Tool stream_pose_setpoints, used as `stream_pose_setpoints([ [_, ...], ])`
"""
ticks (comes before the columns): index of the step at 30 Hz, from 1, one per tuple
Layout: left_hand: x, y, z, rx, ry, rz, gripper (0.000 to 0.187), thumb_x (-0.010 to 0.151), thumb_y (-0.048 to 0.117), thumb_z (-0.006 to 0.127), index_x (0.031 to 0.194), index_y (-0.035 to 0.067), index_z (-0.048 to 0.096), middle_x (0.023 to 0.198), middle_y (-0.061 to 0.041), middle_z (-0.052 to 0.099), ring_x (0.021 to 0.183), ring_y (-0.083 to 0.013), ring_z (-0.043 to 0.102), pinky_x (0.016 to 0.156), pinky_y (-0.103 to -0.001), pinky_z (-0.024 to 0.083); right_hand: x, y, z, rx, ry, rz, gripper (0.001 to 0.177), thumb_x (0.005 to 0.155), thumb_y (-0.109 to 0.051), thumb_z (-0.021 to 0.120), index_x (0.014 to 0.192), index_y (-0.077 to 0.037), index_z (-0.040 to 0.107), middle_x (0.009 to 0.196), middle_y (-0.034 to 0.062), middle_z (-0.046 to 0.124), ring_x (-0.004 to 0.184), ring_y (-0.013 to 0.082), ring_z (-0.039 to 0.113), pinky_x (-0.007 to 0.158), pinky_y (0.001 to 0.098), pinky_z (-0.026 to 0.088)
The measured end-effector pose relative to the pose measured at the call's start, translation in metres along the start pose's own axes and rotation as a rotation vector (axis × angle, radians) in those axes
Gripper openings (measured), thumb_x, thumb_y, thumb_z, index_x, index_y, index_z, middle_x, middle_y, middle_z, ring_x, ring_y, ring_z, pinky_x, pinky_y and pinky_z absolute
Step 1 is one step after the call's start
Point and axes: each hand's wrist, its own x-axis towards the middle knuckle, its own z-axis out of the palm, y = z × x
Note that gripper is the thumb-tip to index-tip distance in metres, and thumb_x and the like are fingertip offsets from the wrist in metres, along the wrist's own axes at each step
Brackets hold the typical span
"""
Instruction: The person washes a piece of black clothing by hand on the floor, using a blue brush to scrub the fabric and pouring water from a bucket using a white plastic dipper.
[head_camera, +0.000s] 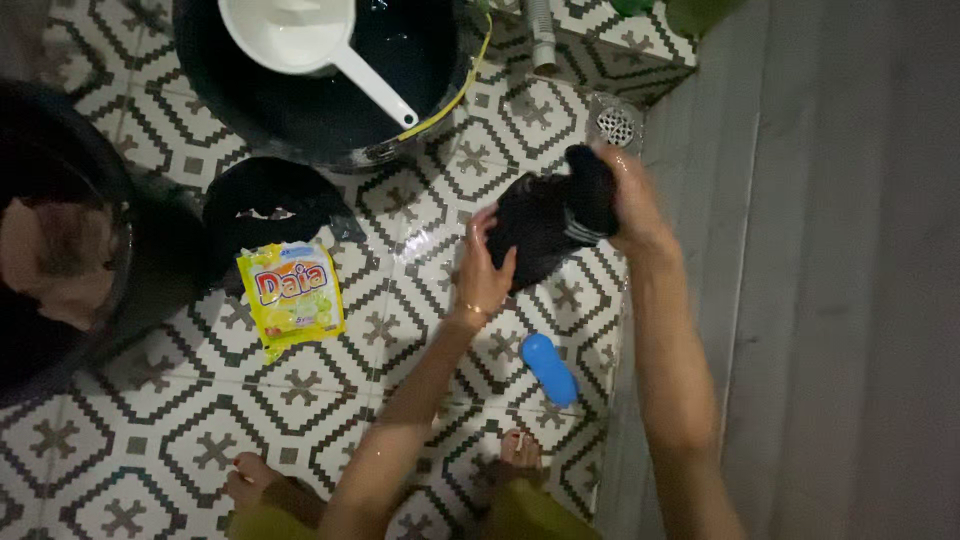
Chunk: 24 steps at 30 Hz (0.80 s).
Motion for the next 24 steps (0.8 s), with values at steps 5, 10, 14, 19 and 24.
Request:
stream_pose_setpoints([
  [5, 0.029, 0.014, -0.023, -0.086, 0.015, -0.023, 0.073, 0.096, -0.017, 0.061, 0.163, 0.01, 0.048, 0.165, -0.016, 0.051, 0.141, -0.029, 0.064, 0.119, -0.043, 0.059, -0.052, -0.038, 0.028, -0.287, -0.102, 0.021, 0.043, 0.104, -0.044, 0.072, 0.128, -0.009, 0.07, 0.117, 0.0063, 0.074, 0.106, 0.0161, 0.074, 0.092, 0.0322, 0.062],
  [10, 0.014, -0.061, -0.061, -0.149, 0.107, -0.182, 0.031, 0.108, -0.008, 0.059, 0.135, 0.005, 0.068, 0.131, -0.009, 0.078, 0.121, -0.0236, 0.078, 0.1, -0.036, 0.064, -0.093, 0.045, 0.074, -0.845, -0.624, 0.022, 0.048, 0.106, -0.044, 0.066, 0.139, -0.009, 0.067, 0.124, 0.008, 0.075, 0.112, 0.0209, 0.073, 0.096, 0.0352, 0.061],
  [14, -0.027, -0.13, -0.081, 0.161, -0.057, -0.39, 0.027, 0.105, 0.0, 0.061, 0.13, 0.006, 0.071, 0.119, -0.008, 0.082, 0.11, -0.021, 0.081, 0.094, -0.034, 0.065, -0.097, 0.131, 0.077, -1.002, -0.836, 0.191, 0.051, 0.113, -0.032, 0.065, 0.157, -0.009, 0.053, 0.153, 0.0151, 0.06, 0.127, 0.0319, 0.065, 0.099, 0.0452, 0.057],
  [19, -0.085, -0.125, -0.061, 0.561, -0.096, -0.327, 0.051, 0.096, 0.013, 0.08, 0.14, -0.003, 0.062, 0.138, -0.024, 0.064, 0.127, -0.0359, 0.065, 0.11, -0.05, 0.056, -0.025, 0.195, -0.004, -1.103, -0.019, 0.026, 0.056, 0.107, -0.025, 0.068, 0.157, -0.002, 0.056, 0.148, 0.0236, 0.061, 0.12, 0.0331, 0.074, 0.103, 0.045, 0.062],
  [24, -0.116, -0.088, -0.045, 0.746, -0.196, -0.27, 0.09, 0.089, 0.029, 0.089, 0.161, -0.001, 0.045, 0.159, -0.026, 0.045, 0.147, -0.0435, 0.047, 0.118, -0.06, 0.042, 0.024, 0.275, -0.045, -1.163, 0.065, -0.272, 0.083, 0.092, -0.039, 0.101, 0.138, 0.013, 0.056, 0.121, 0.0313, 0.065, 0.114, 0.0408, 0.067, 0.097, 0.052, 0.057],
])
